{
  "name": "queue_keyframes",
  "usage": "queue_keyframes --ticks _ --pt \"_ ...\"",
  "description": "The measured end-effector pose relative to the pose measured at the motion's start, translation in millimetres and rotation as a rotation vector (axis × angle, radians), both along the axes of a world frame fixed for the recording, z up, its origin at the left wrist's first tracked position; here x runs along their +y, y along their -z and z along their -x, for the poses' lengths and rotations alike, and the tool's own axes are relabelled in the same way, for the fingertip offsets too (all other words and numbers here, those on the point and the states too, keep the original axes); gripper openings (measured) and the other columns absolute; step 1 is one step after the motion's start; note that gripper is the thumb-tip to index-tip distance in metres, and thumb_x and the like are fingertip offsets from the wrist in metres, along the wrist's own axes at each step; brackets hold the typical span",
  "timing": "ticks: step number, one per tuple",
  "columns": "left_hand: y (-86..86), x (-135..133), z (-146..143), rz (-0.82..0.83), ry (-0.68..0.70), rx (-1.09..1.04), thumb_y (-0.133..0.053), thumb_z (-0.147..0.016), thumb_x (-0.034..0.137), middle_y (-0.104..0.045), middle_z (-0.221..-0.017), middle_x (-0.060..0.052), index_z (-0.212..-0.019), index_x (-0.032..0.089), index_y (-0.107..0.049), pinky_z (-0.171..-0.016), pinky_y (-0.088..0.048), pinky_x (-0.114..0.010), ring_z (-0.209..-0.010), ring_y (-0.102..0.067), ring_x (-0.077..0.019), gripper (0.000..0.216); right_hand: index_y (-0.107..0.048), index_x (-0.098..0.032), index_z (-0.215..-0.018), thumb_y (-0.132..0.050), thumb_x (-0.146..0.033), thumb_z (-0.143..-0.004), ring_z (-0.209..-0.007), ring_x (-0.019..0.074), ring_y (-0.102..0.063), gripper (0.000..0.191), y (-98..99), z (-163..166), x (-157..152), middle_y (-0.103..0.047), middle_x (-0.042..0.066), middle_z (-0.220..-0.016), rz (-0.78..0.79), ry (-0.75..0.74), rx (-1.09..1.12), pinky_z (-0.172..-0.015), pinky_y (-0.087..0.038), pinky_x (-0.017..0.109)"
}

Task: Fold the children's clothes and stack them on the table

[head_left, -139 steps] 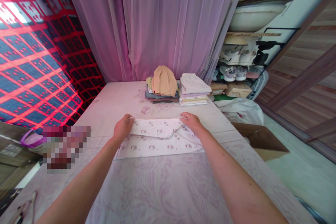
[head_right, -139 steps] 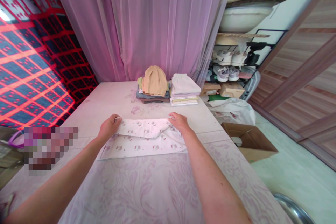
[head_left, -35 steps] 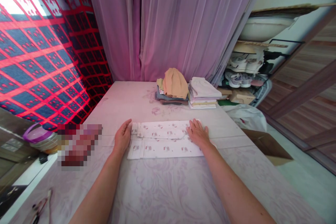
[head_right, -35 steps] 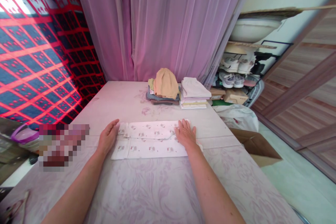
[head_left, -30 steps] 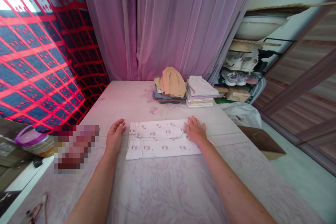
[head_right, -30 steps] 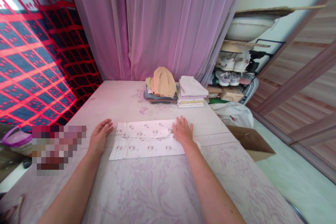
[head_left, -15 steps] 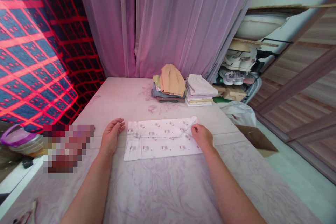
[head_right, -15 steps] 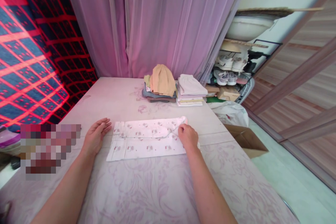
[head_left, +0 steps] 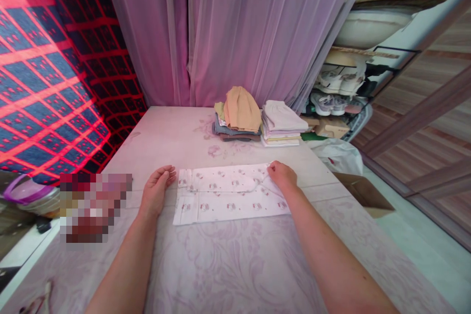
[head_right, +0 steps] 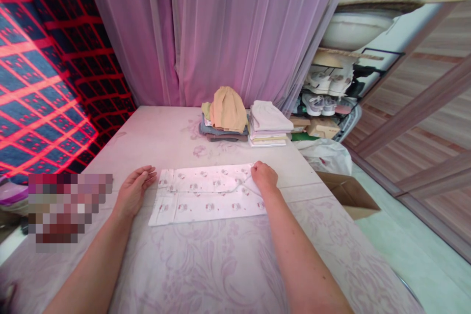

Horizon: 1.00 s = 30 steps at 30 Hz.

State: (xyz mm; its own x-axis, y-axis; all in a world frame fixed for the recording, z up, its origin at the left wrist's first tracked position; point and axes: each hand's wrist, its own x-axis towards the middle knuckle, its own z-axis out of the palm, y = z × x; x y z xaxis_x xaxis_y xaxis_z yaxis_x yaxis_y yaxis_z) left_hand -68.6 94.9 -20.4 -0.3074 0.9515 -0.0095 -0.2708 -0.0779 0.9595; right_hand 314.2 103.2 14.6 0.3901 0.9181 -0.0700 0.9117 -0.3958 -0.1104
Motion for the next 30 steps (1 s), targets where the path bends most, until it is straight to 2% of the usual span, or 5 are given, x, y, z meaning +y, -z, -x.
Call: queue_keyframes --ticks 13,17,21,24,30 --pt "2.2 1 0 0.000 0.006 0.021 -0.074 -0.062 0.044 -0.069 -0.096 -0.006 -0.088 0.018 -0.068 -0.088 -0.052 -0.038 -0.085 -0.065 -0.0169 0.037 -0.063 -0.020 -0.107 -0.032 -0.027 -0.092 -0.096 0.0222 -0.063 0.036 -3.0 -3 -7 -0.067 0.011 -0.106 0.025 0.007 -0.051 -0.076 -0.044 0.031" --pt "4.2 0 -1 -0.014 0.016 0.098 -0.071 -0.066 0.047 -0.069 -0.099 -0.007 -0.092 0.018 -0.067 -0.089 -0.051 -0.039 -0.090 -0.065 -0.0191 0.039 -0.059 -0.021 -0.119 -0.035 -0.025 -0.091 -0.103 0.0238 -0.059 0.037 -2.3 6 -13 -0.061 0.012 -0.119 -0.097 -0.035 -0.080 -0.084 -0.044 0.033" --pt "0.7 -6 -12 -0.117 0.132 0.558 -0.058 -0.077 0.049 -0.069 -0.108 -0.007 -0.099 0.021 -0.068 -0.099 -0.043 -0.044 -0.106 -0.060 -0.0242 0.038 -0.045 -0.017 -0.137 -0.033 -0.027 -0.092 -0.128 0.0231 -0.042 0.047 2.5 32 -23 -0.044 0.011 -0.143 -0.258 -0.291 -0.045 -0.104 -0.032 0.037" --pt "-7.5 -12 -26 -0.247 0.356 1.021 -0.050 -0.084 0.044 -0.065 -0.122 -0.005 -0.108 0.025 -0.068 -0.111 -0.026 -0.051 -0.125 -0.048 -0.0268 0.036 -0.039 -0.021 -0.142 -0.032 -0.032 -0.093 -0.138 0.0223 -0.028 0.050 11.2 48 -31 -0.030 0.008 -0.152 -0.183 -0.500 0.012 -0.112 -0.021 0.044" --pt "-16.2 -18 -38 -0.202 0.665 1.364 -0.041 -0.090 0.045 -0.055 -0.136 -0.001 -0.114 0.031 -0.065 -0.112 -0.012 -0.058 -0.136 -0.035 -0.0269 0.037 -0.029 -0.024 -0.147 -0.024 -0.037 -0.095 -0.143 0.0210 -0.016 0.053 25.8 40 -45 -0.020 0.004 -0.156 0.061 -0.488 0.008 -0.113 -0.014 0.050"
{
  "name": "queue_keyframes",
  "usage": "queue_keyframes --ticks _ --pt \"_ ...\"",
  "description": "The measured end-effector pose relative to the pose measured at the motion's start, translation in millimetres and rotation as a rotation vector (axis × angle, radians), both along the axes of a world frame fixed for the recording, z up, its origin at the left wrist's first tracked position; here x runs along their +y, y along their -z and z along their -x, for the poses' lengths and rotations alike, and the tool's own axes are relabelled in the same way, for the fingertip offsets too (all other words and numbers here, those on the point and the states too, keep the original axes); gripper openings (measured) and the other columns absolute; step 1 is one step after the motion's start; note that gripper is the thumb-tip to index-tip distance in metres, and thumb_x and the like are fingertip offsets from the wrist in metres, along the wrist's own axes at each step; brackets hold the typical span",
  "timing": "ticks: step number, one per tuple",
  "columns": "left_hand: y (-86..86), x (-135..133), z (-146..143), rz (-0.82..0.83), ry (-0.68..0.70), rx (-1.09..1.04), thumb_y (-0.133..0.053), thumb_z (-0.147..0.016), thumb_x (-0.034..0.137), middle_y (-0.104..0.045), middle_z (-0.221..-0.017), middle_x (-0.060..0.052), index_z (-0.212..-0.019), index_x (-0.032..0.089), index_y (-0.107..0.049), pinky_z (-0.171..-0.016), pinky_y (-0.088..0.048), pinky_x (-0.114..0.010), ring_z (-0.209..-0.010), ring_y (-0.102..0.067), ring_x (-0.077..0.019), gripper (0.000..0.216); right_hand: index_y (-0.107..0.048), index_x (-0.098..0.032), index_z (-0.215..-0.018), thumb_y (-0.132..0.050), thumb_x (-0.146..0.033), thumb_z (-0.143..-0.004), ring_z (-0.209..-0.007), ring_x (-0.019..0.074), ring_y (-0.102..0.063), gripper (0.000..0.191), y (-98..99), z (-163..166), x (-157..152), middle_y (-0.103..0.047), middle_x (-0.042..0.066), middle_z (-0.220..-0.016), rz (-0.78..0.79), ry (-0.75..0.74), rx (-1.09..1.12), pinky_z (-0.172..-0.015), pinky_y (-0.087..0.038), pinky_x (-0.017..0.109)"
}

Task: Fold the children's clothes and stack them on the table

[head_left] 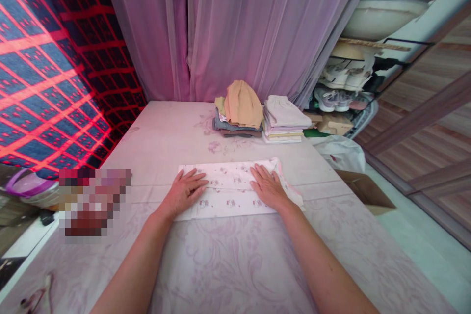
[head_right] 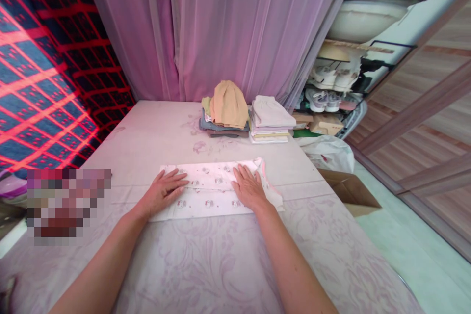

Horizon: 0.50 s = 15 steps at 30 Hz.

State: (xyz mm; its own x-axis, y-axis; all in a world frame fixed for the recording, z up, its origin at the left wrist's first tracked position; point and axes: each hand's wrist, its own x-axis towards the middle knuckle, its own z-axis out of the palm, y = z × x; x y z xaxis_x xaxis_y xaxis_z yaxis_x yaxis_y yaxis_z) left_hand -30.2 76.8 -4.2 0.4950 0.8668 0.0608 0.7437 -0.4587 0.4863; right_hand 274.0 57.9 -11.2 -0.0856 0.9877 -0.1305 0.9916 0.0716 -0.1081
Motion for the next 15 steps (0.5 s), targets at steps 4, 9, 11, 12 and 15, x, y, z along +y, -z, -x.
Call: queue_keyframes --ticks 4,9,11,12,15 --pt "3.2 2 4 0.039 -0.003 -0.004 -0.038 -0.091 0.046 -0.055 -0.136 -0.001 -0.111 0.031 -0.067 -0.113 -0.011 -0.056 -0.137 -0.034 -0.0258 0.038 -0.028 -0.024 -0.147 -0.021 -0.039 -0.096 -0.143 0.0210 -0.016 0.054 -2.8 -9 -2 -0.019 0.003 -0.156 0.021 0.035 -0.015 -0.113 -0.014 0.052" --pt "5.8 5 5 0.050 -0.001 -0.048 -0.042 -0.090 0.045 -0.059 -0.131 -0.002 -0.105 0.030 -0.069 -0.112 -0.011 -0.058 -0.136 -0.036 -0.0262 0.035 -0.033 -0.023 -0.145 -0.020 -0.033 -0.096 -0.140 0.0192 -0.025 0.052 -8.4 -9 -2 -0.030 0.005 -0.152 -0.090 0.129 0.026 -0.113 -0.017 0.048" --pt "6.5 6 5 0.044 -0.003 -0.060 -0.044 -0.089 0.044 -0.060 -0.130 -0.002 -0.104 0.030 -0.069 -0.112 -0.010 -0.058 -0.135 -0.036 -0.0262 0.032 -0.032 -0.023 -0.145 -0.021 -0.034 -0.096 -0.140 0.0197 -0.024 0.052 -6.1 -8 -4 -0.029 0.005 -0.153 -0.136 0.104 0.027 -0.113 -0.017 0.048" --pt "7.1 6 5 0.042 -0.003 -0.066 -0.045 -0.088 0.043 -0.060 -0.130 -0.002 -0.103 0.030 -0.070 -0.112 -0.010 -0.058 -0.135 -0.036 -0.0261 0.031 -0.033 -0.024 -0.145 -0.023 -0.035 -0.096 -0.141 0.0204 -0.023 0.051 -4.0 -7 -5 -0.028 0.005 -0.153 -0.129 0.073 0.027 -0.112 -0.017 0.049" --pt "10.7 7 8 0.031 -0.012 -0.112 -0.047 -0.086 0.040 -0.062 -0.128 -0.003 -0.100 0.028 -0.070 -0.112 -0.012 -0.058 -0.133 -0.040 -0.0257 0.029 -0.042 -0.027 -0.139 -0.029 -0.034 -0.095 -0.138 0.0218 -0.029 0.047 2.3 -8 -8 -0.034 0.005 -0.151 -0.125 0.037 0.052 -0.110 -0.020 0.051"
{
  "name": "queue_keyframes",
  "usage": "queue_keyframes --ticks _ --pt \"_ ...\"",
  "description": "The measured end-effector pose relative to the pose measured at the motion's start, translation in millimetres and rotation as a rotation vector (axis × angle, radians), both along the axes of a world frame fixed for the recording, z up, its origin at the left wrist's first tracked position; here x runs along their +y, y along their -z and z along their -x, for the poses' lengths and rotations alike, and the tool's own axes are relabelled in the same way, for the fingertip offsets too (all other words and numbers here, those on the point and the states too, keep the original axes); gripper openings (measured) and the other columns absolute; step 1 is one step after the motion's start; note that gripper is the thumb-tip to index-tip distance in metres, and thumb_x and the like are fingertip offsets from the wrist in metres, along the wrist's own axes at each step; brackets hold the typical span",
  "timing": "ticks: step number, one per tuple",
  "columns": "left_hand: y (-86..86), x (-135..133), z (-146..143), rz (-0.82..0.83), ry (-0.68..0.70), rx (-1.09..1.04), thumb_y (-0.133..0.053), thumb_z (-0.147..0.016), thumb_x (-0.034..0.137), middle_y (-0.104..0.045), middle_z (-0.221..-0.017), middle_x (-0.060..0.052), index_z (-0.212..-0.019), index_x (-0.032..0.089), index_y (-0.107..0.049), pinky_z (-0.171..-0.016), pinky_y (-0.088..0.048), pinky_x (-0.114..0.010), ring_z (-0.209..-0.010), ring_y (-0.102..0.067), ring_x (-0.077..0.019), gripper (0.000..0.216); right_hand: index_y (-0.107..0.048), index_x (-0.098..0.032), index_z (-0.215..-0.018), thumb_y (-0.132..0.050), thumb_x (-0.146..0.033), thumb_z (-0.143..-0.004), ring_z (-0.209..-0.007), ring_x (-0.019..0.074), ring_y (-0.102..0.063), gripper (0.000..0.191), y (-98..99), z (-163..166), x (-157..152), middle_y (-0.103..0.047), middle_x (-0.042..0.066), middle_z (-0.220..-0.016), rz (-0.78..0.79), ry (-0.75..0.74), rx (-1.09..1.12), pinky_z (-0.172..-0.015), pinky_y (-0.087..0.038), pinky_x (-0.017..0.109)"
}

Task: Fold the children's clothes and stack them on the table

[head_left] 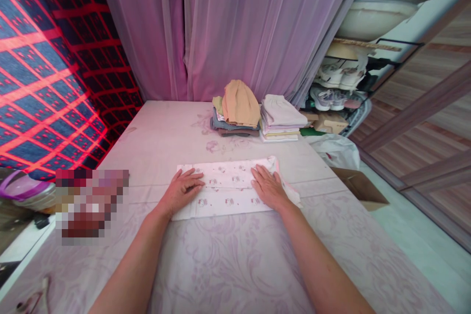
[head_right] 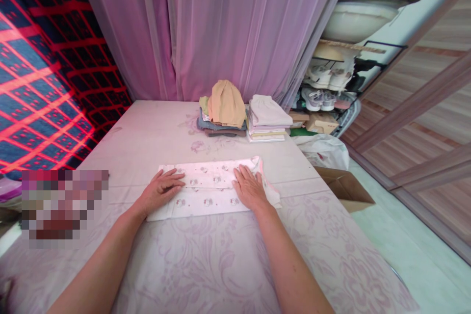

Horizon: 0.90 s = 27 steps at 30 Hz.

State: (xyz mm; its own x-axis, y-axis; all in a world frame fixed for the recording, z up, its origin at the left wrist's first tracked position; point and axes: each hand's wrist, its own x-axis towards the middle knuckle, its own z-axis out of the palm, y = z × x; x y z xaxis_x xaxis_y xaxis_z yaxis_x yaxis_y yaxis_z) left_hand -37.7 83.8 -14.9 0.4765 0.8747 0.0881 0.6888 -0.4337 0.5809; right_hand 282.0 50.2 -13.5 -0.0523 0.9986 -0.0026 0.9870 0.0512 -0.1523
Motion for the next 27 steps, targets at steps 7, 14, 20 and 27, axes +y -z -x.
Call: queue_keyframes --ticks 7,14,20,27 --pt "11.0 3 7 -0.083 -0.059 -0.118 -0.052 -0.082 0.037 -0.062 -0.127 -0.007 -0.101 0.023 -0.067 -0.112 -0.023 -0.053 -0.128 -0.046 -0.0248 0.028 -0.070 -0.025 -0.096 -0.042 -0.012 -0.080 -0.107 0.0168 -0.060 0.035 -5.7 -29 6 -0.068 0.001 -0.113 -0.259 0.075 0.201 -0.096 -0.042 0.031" --pt "-17.7 -7 -16 -0.314 -0.007 0.000 -0.053 -0.082 0.024 -0.071 -0.102 -0.007 -0.092 0.022 -0.071 -0.088 -0.048 -0.041 -0.095 -0.062 -0.0218 0.020 -0.069 -0.023 -0.104 -0.049 -0.018 -0.081 -0.102 0.0185 -0.060 0.030 -15.3 -53 27 -0.067 0.004 -0.112 -0.196 0.172 0.147 -0.088 -0.044 0.028" --pt "-45.4 -35 -80 -0.285 0.158 0.178 -0.053 -0.086 0.023 -0.070 -0.084 -0.005 -0.093 0.024 -0.071 -0.079 -0.046 -0.036 -0.081 -0.061 -0.0199 0.020 -0.066 -0.025 -0.113 -0.043 -0.026 -0.089 -0.103 0.0172 -0.059 0.033 -24.9 -65 58 -0.063 0.004 -0.119 -0.073 0.146 0.082 -0.087 -0.043 0.026" --pt "-43.9 -30 -145 -0.248 0.167 0.403 -0.053 -0.086 0.028 -0.067 -0.090 -0.009 -0.096 0.021 -0.069 -0.082 -0.042 -0.040 -0.090 -0.059 -0.0252 0.020 -0.071 -0.028 -0.102 -0.047 -0.037 -0.087 -0.095 0.0175 -0.061 0.030 -27.4 -68 72 -0.064 0.004 -0.110 -0.004 0.102 0.062 -0.078 -0.043 0.026"
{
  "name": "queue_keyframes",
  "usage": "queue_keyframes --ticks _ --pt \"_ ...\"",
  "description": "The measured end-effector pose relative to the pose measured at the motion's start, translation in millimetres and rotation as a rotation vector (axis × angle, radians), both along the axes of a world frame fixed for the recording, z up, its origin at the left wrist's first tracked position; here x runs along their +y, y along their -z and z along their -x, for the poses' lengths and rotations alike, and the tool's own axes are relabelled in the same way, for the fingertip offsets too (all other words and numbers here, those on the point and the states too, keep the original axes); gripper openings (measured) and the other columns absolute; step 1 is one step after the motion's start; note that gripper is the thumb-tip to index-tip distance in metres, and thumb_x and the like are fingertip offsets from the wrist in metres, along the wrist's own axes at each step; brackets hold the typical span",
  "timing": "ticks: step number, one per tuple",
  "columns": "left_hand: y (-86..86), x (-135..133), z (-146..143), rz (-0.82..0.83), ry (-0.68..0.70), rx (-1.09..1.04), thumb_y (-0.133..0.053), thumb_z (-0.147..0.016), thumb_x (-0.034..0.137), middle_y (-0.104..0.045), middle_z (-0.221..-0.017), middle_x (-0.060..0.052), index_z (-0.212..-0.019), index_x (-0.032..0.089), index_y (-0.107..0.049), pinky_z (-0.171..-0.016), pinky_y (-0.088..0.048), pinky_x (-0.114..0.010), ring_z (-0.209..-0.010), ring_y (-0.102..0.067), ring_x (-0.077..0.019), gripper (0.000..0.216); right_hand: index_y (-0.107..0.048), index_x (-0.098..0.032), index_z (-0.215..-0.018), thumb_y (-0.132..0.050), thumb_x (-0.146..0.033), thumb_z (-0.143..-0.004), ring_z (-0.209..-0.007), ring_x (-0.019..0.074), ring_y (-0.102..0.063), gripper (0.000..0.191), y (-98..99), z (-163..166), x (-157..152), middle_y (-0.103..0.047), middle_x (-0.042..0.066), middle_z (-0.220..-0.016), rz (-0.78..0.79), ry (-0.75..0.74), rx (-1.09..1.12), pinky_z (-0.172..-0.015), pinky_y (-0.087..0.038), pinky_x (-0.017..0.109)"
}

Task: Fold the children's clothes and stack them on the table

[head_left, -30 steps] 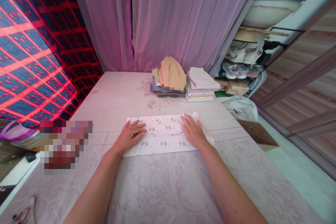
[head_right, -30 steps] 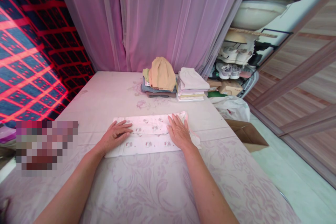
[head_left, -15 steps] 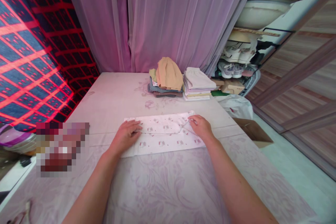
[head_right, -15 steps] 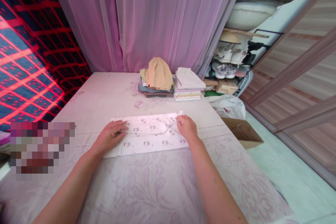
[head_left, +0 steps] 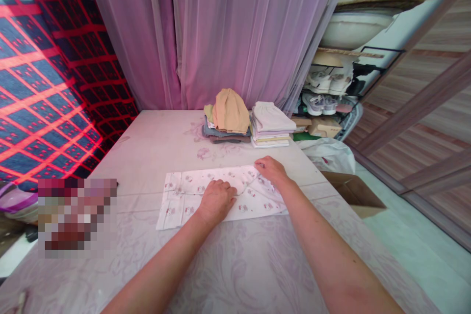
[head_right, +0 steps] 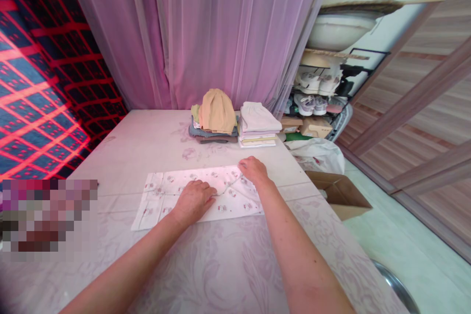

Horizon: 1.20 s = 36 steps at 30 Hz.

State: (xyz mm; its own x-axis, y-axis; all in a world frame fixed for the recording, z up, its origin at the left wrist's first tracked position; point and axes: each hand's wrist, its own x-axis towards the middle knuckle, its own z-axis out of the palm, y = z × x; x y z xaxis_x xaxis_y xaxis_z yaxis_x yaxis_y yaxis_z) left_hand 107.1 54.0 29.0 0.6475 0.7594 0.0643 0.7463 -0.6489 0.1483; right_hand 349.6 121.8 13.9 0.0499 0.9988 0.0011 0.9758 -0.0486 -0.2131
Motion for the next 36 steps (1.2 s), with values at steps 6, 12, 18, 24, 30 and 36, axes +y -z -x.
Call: queue_keyframes --ticks 6,12,18,24,30,36 --pt "13.7 6 -12 -0.023 -0.023 0.035 -0.045 -0.091 0.025 -0.065 -0.087 -0.012 -0.086 0.018 -0.067 -0.079 -0.041 -0.041 -0.089 -0.059 -0.0265 0.024 -0.072 -0.029 -0.094 -0.050 -0.036 -0.085 -0.101 0.0187 -0.058 0.024 2.3 -3 2 -0.063 0.003 -0.111 0.006 -0.042 0.030 -0.083 -0.041 0.030" --pt "11.1 3 -15 0.002 -0.081 0.066 -0.047 -0.090 0.026 -0.065 -0.091 -0.010 -0.095 0.019 -0.065 -0.079 -0.042 -0.038 -0.090 -0.059 -0.0244 0.020 -0.069 -0.024 -0.087 -0.052 -0.033 -0.084 -0.099 0.0190 -0.057 0.020 7.1 -6 5 -0.065 0.003 -0.104 -0.022 -0.036 0.058 -0.081 -0.039 0.030" --pt "3.6 7 -17 0.073 -0.099 0.104 -0.046 -0.092 0.029 -0.066 -0.094 -0.009 -0.093 0.020 -0.066 -0.076 -0.045 -0.035 -0.090 -0.060 -0.0236 0.022 -0.067 -0.023 -0.080 -0.055 -0.039 -0.083 -0.095 0.0199 -0.056 0.021 17.4 -12 8 -0.067 0.002 -0.097 -0.101 -0.012 0.057 -0.079 -0.038 0.031" --pt "7.2 8 -17 0.061 -0.102 0.050 -0.041 -0.093 0.028 -0.066 -0.090 -0.008 -0.087 0.020 -0.066 -0.075 -0.045 -0.034 -0.086 -0.060 -0.0218 0.027 -0.069 -0.023 -0.085 -0.051 -0.030 -0.084 -0.097 0.0197 -0.057 0.020 22.3 -15 14 -0.068 0.003 -0.101 -0.103 -0.032 0.095 -0.078 -0.038 0.029" --pt "11.7 3 -18 0.037 -0.120 -0.103 -0.040 -0.094 0.031 -0.065 -0.089 -0.006 -0.087 0.022 -0.065 -0.074 -0.045 -0.032 -0.084 -0.060 -0.0198 0.027 -0.068 -0.024 -0.080 -0.050 -0.029 -0.083 -0.094 0.0191 -0.058 0.020 22.3 -16 16 -0.069 0.003 -0.099 -0.148 -0.017 0.138 -0.076 -0.039 0.028" --pt "14.6 1 -25 0.103 -0.101 -0.096 -0.044 -0.092 0.031 -0.066 -0.088 -0.006 -0.088 0.022 -0.066 -0.076 -0.045 -0.033 -0.084 -0.060 -0.0202 0.024 -0.068 -0.024 -0.079 -0.050 -0.031 -0.083 -0.094 0.0197 -0.058 0.021 32.8 -17 14 -0.069 0.003 -0.101 -0.205 -0.002 0.158 -0.081 -0.041 0.030"
